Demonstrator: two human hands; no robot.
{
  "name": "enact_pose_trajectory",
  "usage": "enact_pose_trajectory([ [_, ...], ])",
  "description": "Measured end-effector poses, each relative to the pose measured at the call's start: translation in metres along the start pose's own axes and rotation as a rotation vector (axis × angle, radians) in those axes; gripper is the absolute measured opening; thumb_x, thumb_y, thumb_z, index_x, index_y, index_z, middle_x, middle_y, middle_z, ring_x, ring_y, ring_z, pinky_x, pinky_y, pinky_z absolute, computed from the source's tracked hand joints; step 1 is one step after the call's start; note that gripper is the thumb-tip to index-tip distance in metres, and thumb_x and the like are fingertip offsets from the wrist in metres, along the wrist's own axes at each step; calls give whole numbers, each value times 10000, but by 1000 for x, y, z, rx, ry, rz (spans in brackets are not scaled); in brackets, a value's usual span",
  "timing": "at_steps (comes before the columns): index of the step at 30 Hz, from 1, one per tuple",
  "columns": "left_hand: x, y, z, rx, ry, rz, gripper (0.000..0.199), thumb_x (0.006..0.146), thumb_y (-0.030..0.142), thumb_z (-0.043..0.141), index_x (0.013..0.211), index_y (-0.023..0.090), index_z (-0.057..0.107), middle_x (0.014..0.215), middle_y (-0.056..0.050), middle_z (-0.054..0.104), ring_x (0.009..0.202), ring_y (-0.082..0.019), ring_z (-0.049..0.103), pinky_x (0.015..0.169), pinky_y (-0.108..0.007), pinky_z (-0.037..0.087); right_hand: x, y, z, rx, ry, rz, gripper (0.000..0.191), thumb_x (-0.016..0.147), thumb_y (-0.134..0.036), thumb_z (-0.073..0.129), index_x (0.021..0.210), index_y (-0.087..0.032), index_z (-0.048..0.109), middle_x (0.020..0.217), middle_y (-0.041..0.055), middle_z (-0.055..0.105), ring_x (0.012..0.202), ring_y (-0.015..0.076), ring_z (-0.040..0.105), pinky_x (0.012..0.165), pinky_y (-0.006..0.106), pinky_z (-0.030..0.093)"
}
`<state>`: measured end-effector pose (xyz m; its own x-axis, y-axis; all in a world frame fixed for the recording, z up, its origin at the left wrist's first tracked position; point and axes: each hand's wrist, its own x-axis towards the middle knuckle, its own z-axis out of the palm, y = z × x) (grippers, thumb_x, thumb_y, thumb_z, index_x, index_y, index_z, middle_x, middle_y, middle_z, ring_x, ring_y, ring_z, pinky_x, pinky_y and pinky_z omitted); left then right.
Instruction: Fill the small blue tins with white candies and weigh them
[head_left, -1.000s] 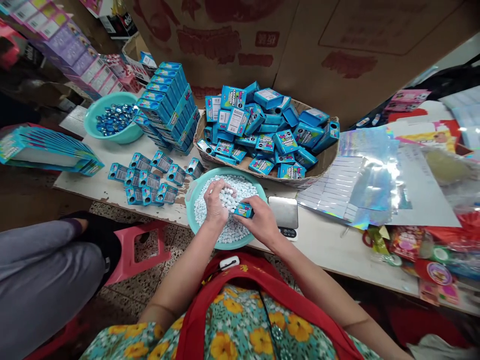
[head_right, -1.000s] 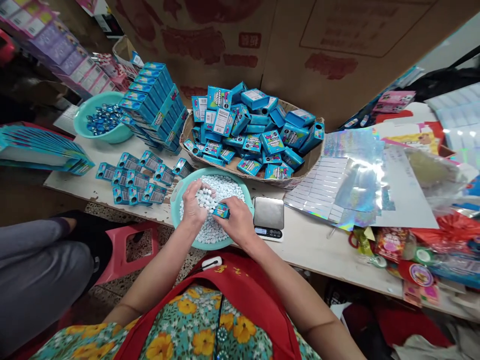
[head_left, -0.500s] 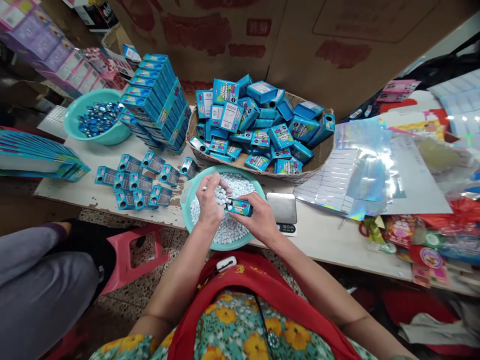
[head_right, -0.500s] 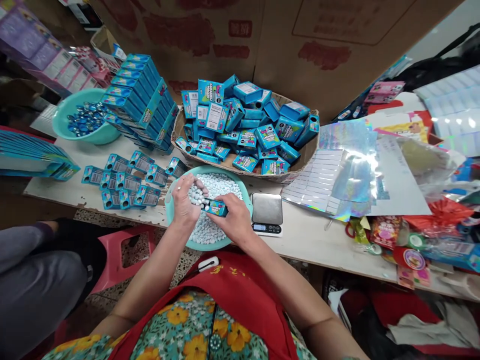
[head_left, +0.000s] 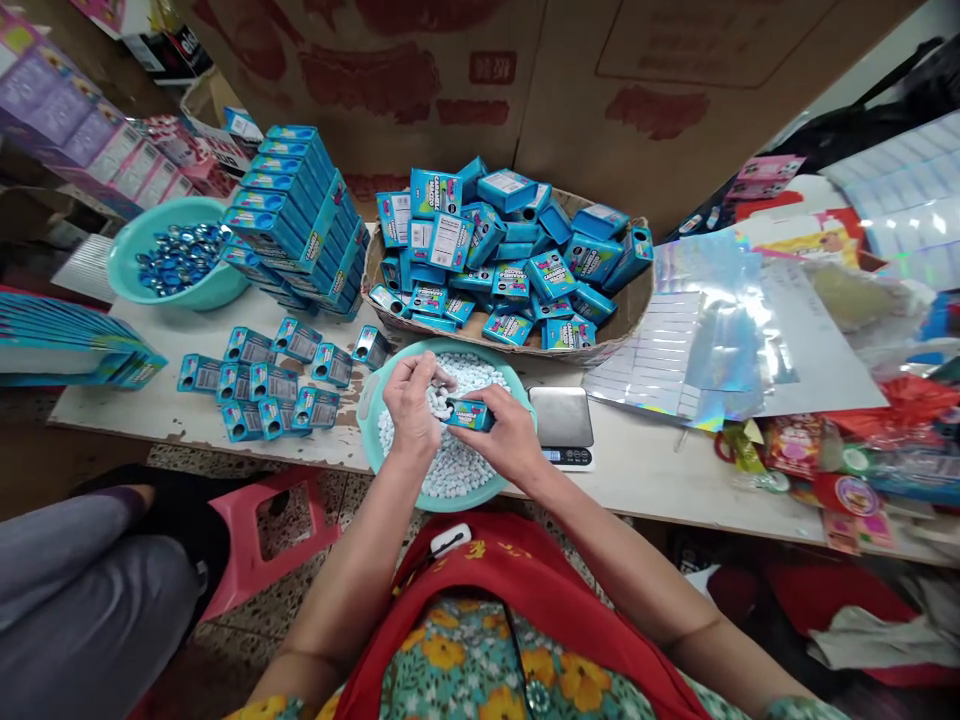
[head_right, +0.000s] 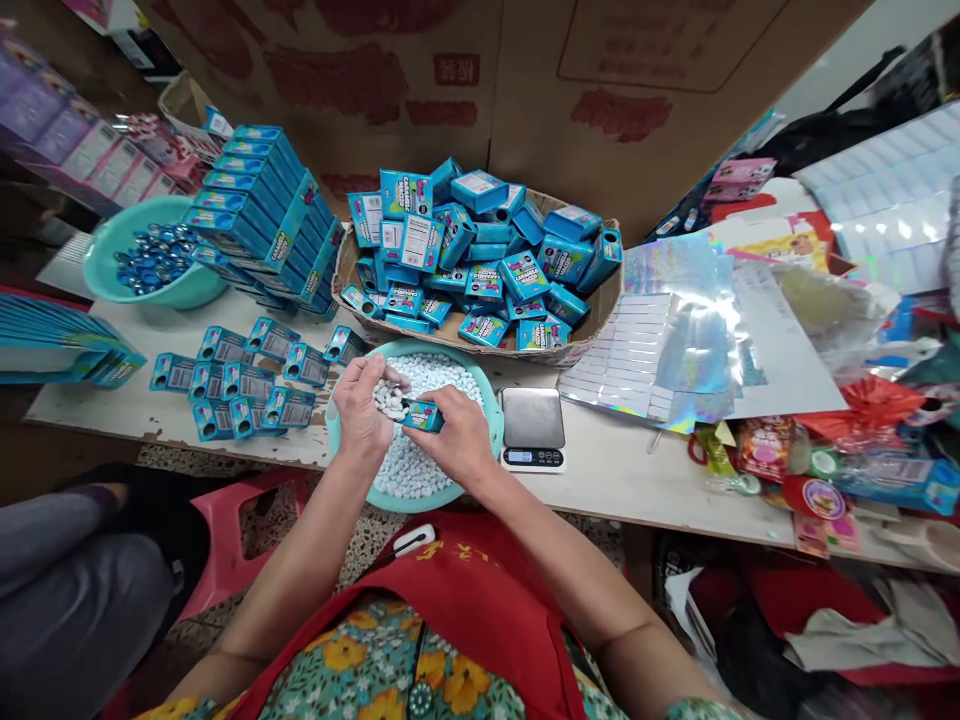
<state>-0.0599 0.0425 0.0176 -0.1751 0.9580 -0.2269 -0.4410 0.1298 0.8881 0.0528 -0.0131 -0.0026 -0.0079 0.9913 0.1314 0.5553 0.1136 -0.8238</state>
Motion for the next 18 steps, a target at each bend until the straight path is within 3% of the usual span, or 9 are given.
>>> enact_pose_trajectory([
  [6,-1,-2,-1,21,38,33,257,778,375,647,747,152,523,579,26,539,521,-104,555,554,-231,468,-1,-2,0,27,23,25,317,698,-307,764,962,-204,623,890,44,634,870,222,601,779,344,472],
  [18,-3,4,3,9,-83,2,277,845,433,545,788,163,526,577,12,549,492,-112,549,503,-230,464,2,-1,1,114,44,64,335,687,-277,776,979,-219,623,906,34,633,874,210,595,792,342,470],
])
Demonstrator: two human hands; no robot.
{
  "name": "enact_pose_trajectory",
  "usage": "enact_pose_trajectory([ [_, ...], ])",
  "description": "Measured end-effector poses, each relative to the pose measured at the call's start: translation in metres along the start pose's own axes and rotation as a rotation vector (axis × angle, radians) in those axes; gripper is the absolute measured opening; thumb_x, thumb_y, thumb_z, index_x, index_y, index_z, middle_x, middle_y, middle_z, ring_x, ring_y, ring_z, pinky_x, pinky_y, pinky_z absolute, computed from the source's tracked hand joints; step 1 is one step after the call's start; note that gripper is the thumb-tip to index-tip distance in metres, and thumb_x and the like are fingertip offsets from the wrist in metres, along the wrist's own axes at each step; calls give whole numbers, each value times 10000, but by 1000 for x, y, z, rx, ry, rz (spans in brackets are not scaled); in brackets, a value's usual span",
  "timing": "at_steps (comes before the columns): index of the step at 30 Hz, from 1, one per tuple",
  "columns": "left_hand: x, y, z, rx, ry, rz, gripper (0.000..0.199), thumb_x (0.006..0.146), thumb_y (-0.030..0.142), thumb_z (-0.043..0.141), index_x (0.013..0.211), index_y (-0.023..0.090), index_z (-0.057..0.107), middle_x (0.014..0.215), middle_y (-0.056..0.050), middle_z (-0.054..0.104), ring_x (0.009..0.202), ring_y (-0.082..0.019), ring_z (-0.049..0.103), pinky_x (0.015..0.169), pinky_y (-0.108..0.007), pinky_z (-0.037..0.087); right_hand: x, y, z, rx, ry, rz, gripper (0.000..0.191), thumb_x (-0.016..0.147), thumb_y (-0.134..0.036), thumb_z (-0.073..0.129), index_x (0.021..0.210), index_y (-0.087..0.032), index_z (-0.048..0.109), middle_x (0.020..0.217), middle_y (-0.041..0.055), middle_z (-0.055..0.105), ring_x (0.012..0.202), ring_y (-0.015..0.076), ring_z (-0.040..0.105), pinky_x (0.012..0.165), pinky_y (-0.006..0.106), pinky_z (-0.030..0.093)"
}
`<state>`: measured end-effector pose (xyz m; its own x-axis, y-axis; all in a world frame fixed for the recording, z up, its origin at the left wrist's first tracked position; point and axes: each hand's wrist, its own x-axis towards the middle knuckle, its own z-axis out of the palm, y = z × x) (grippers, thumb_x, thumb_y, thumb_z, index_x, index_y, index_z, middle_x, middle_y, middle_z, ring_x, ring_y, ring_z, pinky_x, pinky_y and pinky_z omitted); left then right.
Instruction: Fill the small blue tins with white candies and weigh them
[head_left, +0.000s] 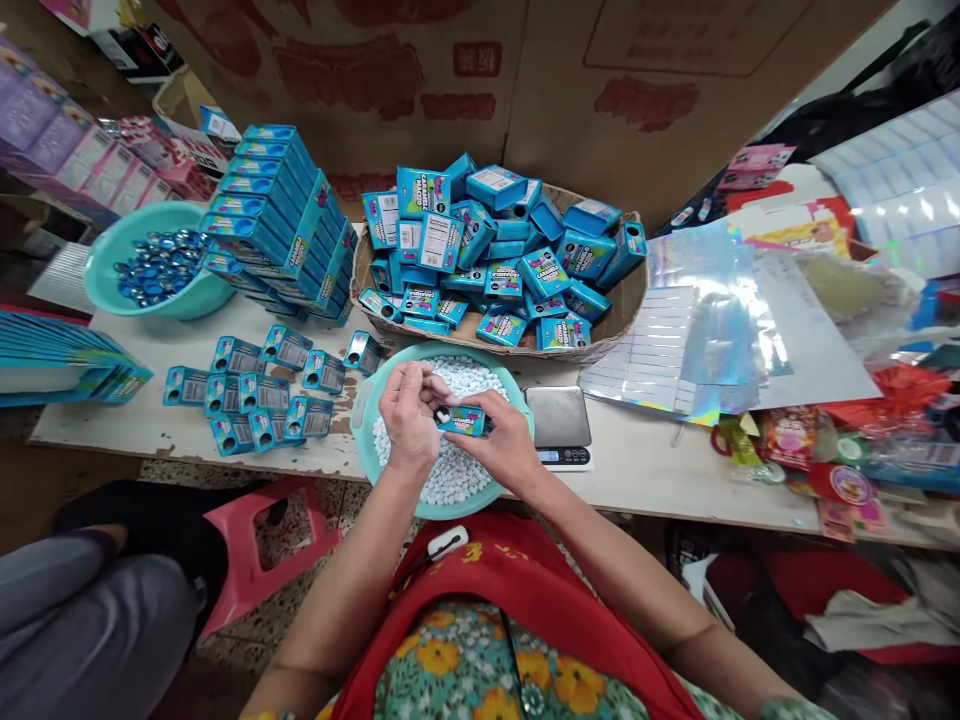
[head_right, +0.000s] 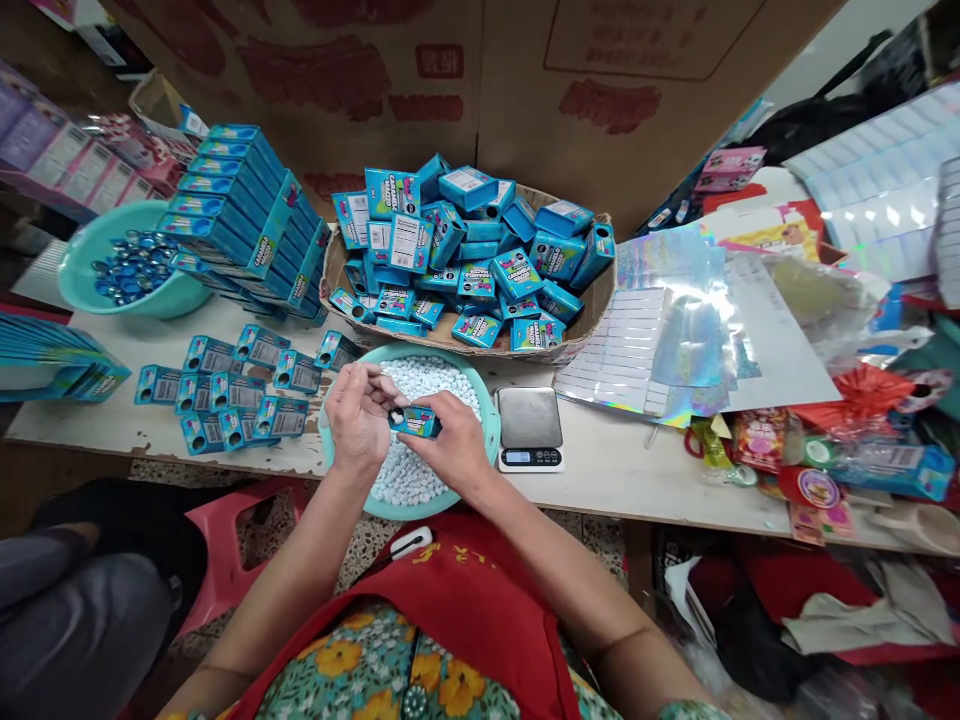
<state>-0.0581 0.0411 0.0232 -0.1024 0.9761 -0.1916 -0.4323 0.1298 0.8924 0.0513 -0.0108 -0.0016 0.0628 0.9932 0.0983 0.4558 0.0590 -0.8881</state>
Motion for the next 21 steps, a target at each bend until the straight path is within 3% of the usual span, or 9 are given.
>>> enact_pose_trajectory([
  [3,-3,3,3,-1,-30,11,281,847,443,536,793,168,526,596,10,548,493,-108,547,502,-230,465,1,-1,-1,20,15,11,307,692,-269,770,959,-220,625,883,25,624,848,201,591,771,332,468],
  [6,-5,8,5,16,-144,-26,280,844,452,535,814,174,528,629,1,563,498,-105,549,508,-230,460,2,0,-3,46,17,-11,304,692,-251,767,960,-222,625,900,26,625,875,203,587,789,334,464],
  [9,9,3,-3,67,-182,-4,295,847,471,509,819,179,526,624,4,553,490,-109,535,511,-241,455,0,6,-14,100,1,-8,314,682,-262,780,957,-225,633,904,22,629,876,197,594,795,328,469],
  [11,28,-12,-17,208,-92,92,304,856,483,478,827,186,532,632,7,547,523,-120,538,548,-260,466,-6,11,-28,115,44,29,335,683,-291,783,978,-232,635,935,25,627,893,195,595,803,327,473],
  [13,49,-39,-33,507,-79,178,295,855,472,479,824,190,560,698,-13,577,646,-151,571,661,-300,486,-15,16,-42,101,107,51,343,696,-312,775,1001,-243,633,977,32,621,928,199,591,823,335,473],
  [17,64,-101,-47,1121,-372,314,254,832,410,545,918,187,632,1025,-102,613,1041,-251,518,951,-397,381,-31,24,-60,55,122,94,332,707,-318,766,1005,-249,634,987,36,620,930,204,594,827,353,484],
  [21,44,-124,-44,1421,-442,386,313,829,468,551,969,201,636,1057,-123,580,1042,-287,478,913,-410,361,-40,30,-59,35,146,132,340,703,-323,769,1004,-242,631,987,42,622,921,210,599,827,367,492],
])
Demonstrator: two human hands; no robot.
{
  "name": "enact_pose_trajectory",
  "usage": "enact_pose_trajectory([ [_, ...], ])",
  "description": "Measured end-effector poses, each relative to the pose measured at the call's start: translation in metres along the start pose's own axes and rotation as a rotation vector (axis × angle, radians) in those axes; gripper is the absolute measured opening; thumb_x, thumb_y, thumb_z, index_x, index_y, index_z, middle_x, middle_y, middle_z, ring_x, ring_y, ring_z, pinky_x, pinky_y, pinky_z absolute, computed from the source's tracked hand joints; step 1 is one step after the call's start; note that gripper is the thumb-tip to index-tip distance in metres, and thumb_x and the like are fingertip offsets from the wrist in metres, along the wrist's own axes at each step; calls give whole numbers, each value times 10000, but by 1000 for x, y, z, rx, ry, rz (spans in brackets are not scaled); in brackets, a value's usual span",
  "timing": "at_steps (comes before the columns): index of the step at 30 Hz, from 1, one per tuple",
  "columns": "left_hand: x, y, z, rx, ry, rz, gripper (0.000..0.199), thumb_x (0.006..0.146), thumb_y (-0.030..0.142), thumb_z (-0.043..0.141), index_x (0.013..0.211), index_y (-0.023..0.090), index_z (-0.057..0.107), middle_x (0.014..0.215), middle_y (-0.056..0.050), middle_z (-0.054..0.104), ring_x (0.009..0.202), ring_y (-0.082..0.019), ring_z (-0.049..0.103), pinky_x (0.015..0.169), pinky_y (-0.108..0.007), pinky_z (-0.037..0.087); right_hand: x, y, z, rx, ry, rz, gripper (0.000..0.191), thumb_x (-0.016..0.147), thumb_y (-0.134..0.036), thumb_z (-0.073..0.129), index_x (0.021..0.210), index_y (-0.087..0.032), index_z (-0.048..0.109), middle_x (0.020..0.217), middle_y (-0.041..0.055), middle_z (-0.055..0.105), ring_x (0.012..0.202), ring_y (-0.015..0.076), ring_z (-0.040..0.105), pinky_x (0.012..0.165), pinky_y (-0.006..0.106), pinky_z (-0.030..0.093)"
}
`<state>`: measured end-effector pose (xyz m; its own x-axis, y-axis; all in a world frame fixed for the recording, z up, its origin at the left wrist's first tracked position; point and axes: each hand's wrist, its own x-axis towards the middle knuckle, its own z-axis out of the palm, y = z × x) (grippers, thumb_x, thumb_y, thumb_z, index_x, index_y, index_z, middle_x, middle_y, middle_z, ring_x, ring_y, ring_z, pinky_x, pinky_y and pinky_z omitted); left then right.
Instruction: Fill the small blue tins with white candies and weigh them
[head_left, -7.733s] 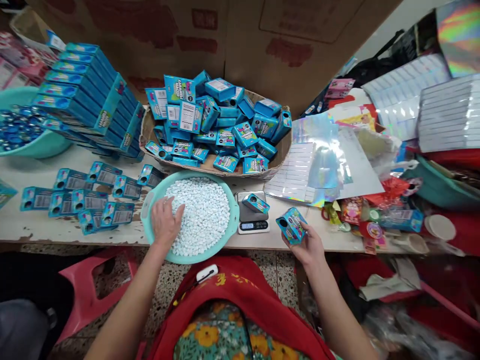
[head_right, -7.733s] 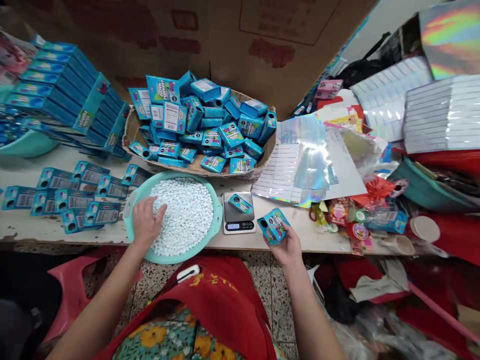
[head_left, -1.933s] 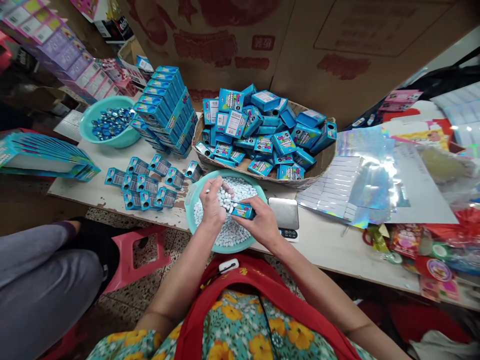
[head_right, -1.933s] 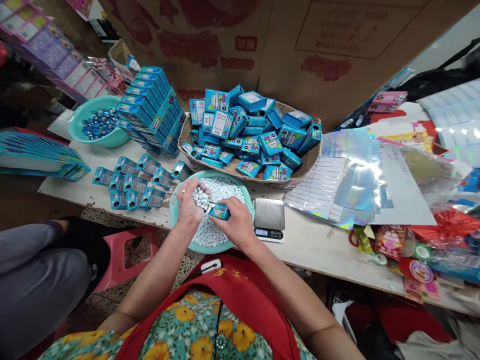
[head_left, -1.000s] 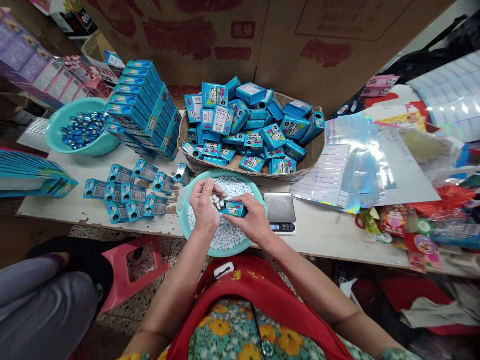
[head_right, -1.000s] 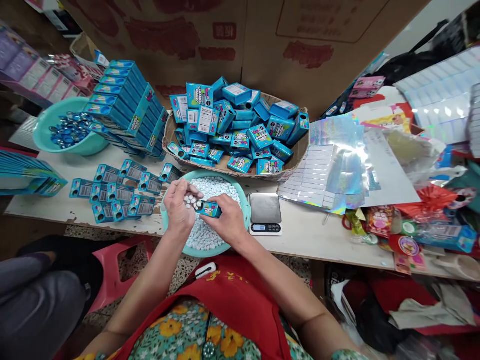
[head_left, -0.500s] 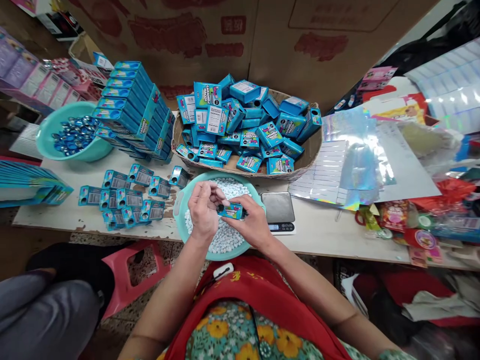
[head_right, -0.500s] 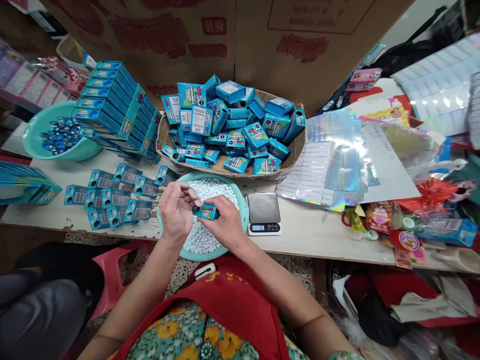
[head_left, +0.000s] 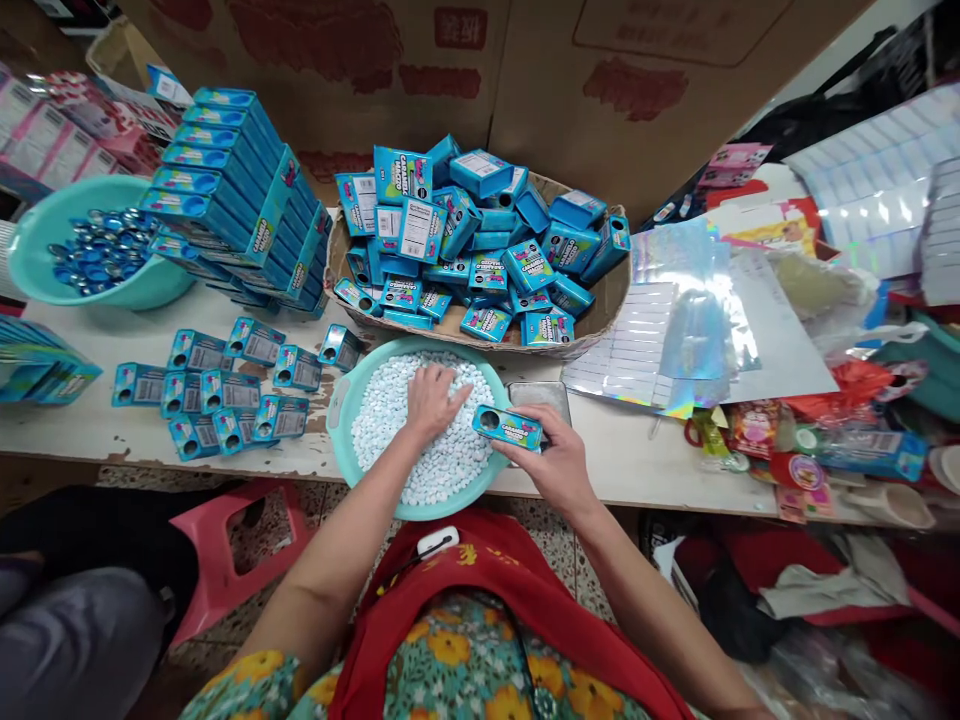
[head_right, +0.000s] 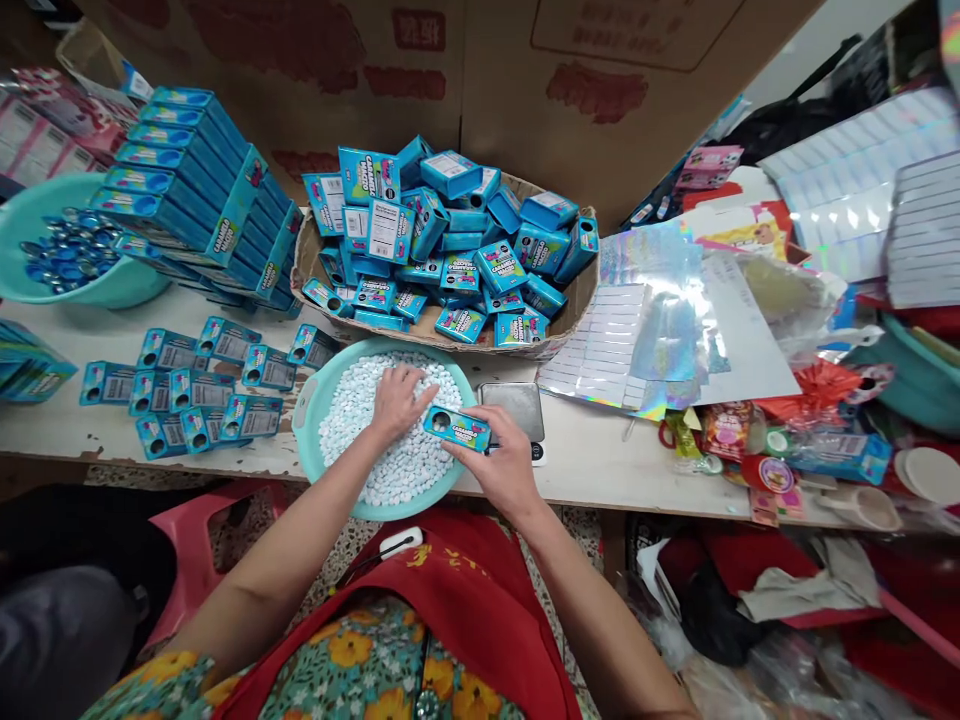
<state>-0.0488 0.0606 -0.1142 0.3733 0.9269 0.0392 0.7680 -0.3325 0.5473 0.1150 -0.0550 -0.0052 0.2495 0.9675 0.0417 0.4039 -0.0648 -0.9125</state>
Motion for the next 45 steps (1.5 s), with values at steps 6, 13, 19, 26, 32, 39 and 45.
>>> enact_pose_trajectory([
  [6,-27,-11,-10,-268,145,-182,203,801,380,588,718,197,616,787,-65,583,809,-198,534,719,-275,391,-3,-3,5,-12,-3,15,324,717,-328,756,1000,-236,628,969,39,621,893,202,599,808,352,490],
  [13,-27,16,-52,-1245,329,-684,331,723,458,649,676,175,483,597,38,490,423,-66,398,398,-191,263,8,0,27,-126,-126,-66,300,717,-322,746,971,-219,624,917,40,614,872,209,597,772,338,479],
  [19,-28,62,-95,-1536,376,-544,278,767,409,609,710,178,465,568,35,473,457,-91,498,436,-201,384,11,-10,53,-227,-228,-149,287,723,-280,726,979,-219,611,896,46,617,872,225,595,758,337,475],
  [26,-21,69,-100,-1496,559,-501,252,776,398,594,717,178,485,666,12,552,536,-106,551,529,-243,468,19,-27,56,-227,-197,-189,286,736,-316,719,983,-216,615,903,54,620,877,230,594,758,340,473],
  [32,-11,70,-100,-1518,522,-546,303,778,423,610,679,180,458,544,38,473,499,-100,532,514,-227,456,25,-24,54,-201,-179,-179,285,725,-306,733,971,-220,618,898,46,623,868,224,596,753,336,470],
  [39,-9,76,-103,-1443,571,-574,346,779,457,615,645,171,473,557,28,496,516,-108,540,521,-241,463,28,-26,54,-187,-177,-196,292,724,-292,738,978,-223,613,893,43,623,870,222,595,753,339,473],
  [45,-12,75,-101,-1377,601,-503,367,800,455,596,603,172,470,528,29,478,520,-110,536,569,-260,476,28,-26,56,-140,-167,-176,284,725,-307,741,964,-223,614,881,37,618,852,214,594,750,339,473],
])
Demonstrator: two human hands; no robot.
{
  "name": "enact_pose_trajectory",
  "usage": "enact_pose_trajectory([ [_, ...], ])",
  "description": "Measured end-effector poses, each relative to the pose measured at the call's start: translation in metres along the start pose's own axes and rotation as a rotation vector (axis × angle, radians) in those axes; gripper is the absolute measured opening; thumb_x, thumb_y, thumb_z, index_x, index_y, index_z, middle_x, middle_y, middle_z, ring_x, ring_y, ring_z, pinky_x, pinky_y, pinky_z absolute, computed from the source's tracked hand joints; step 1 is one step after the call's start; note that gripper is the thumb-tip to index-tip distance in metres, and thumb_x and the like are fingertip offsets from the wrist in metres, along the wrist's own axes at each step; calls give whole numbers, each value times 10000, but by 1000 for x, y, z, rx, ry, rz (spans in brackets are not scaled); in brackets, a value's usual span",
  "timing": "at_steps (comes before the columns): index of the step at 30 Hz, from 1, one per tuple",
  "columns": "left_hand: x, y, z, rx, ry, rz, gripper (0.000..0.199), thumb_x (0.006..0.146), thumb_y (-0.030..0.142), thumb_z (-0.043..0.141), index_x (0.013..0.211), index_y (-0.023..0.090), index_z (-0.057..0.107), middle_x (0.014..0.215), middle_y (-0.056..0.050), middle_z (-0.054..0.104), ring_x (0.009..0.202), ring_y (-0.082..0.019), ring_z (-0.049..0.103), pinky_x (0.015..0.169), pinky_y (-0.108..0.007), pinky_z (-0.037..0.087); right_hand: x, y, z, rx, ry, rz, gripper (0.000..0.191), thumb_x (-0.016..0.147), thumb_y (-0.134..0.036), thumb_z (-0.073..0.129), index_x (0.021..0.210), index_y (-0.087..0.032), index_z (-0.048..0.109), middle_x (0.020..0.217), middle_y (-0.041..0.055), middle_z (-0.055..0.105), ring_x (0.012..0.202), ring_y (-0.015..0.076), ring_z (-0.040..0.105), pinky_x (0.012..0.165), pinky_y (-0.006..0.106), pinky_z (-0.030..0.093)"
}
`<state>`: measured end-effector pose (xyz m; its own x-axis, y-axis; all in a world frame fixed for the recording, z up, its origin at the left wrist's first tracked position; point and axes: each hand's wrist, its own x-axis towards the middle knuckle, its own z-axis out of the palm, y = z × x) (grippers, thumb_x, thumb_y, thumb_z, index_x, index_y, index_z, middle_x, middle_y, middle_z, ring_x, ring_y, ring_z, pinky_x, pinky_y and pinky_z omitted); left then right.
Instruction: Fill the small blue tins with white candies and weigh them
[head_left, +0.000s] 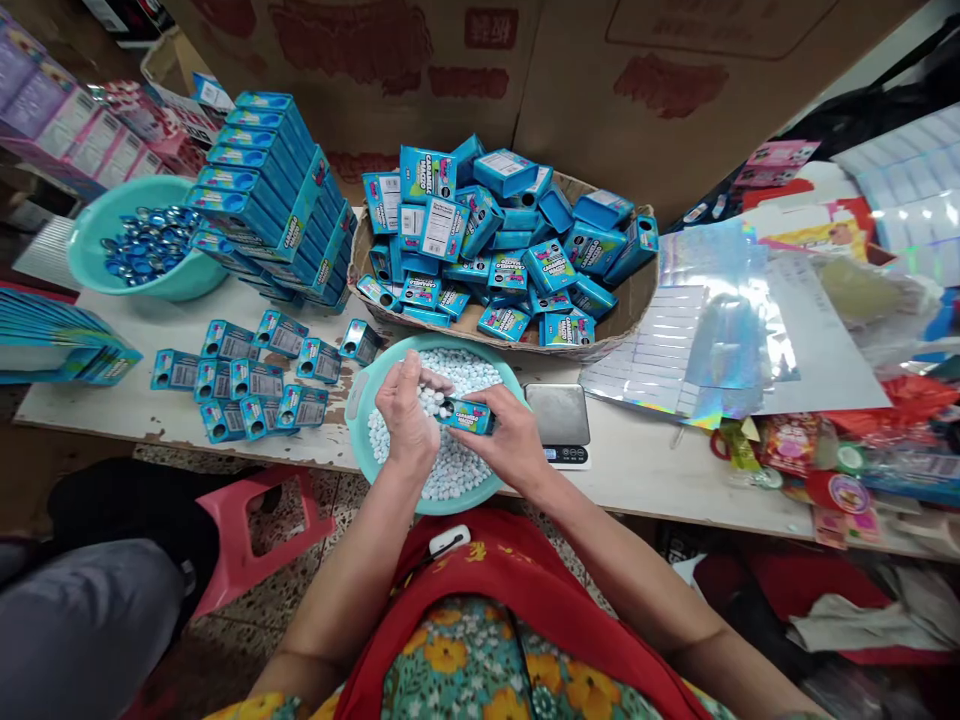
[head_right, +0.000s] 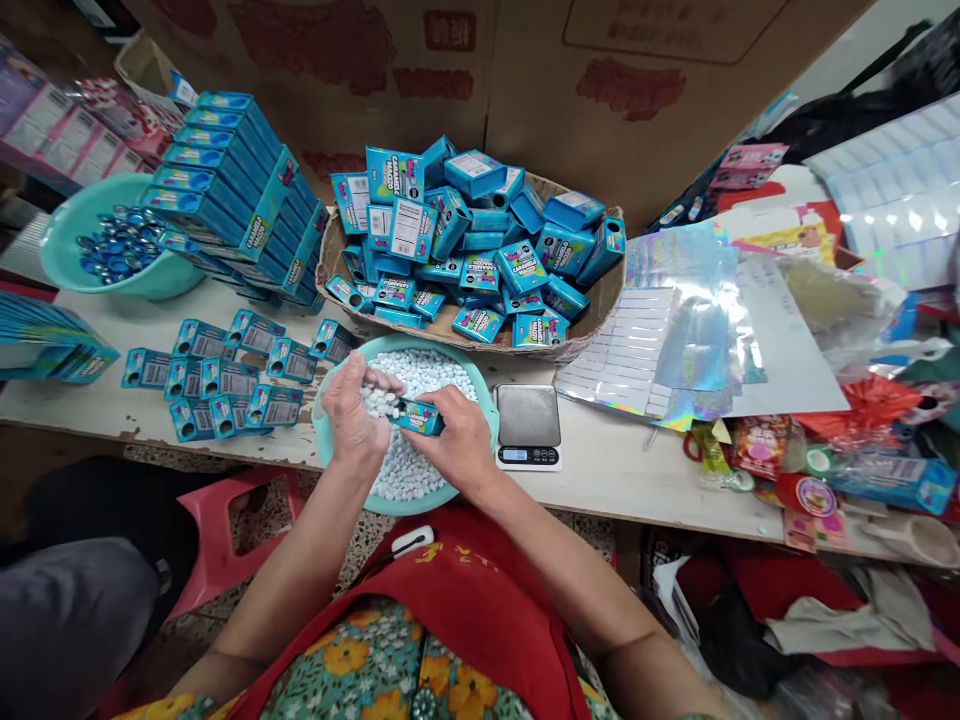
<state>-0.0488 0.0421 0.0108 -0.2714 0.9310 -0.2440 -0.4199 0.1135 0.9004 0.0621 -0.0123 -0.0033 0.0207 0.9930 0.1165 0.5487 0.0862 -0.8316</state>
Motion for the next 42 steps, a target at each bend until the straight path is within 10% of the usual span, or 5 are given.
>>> enact_pose_trajectory([
  [21,-1,-8,-2,46,30,24,408,770,508,633,635,164,460,562,39,438,499,-74,469,476,-197,414,-8,-4,12,-52,-24,47,269,697,-208,725,949,-205,632,877,42,628,864,221,597,751,331,464],
  [37,-3,14,4,-123,-27,-110,469,759,572,611,602,168,434,509,44,386,422,-61,407,383,-184,287,-11,13,4,336,1,153,345,642,-293,805,943,-215,653,883,7,602,866,179,576,803,306,437],
  [42,18,-2,-21,116,-40,-65,434,797,580,529,646,176,472,571,19,454,475,-89,453,407,-195,329,-8,21,-6,419,8,189,392,635,-366,806,963,-215,656,906,13,610,869,184,580,804,312,444],
])
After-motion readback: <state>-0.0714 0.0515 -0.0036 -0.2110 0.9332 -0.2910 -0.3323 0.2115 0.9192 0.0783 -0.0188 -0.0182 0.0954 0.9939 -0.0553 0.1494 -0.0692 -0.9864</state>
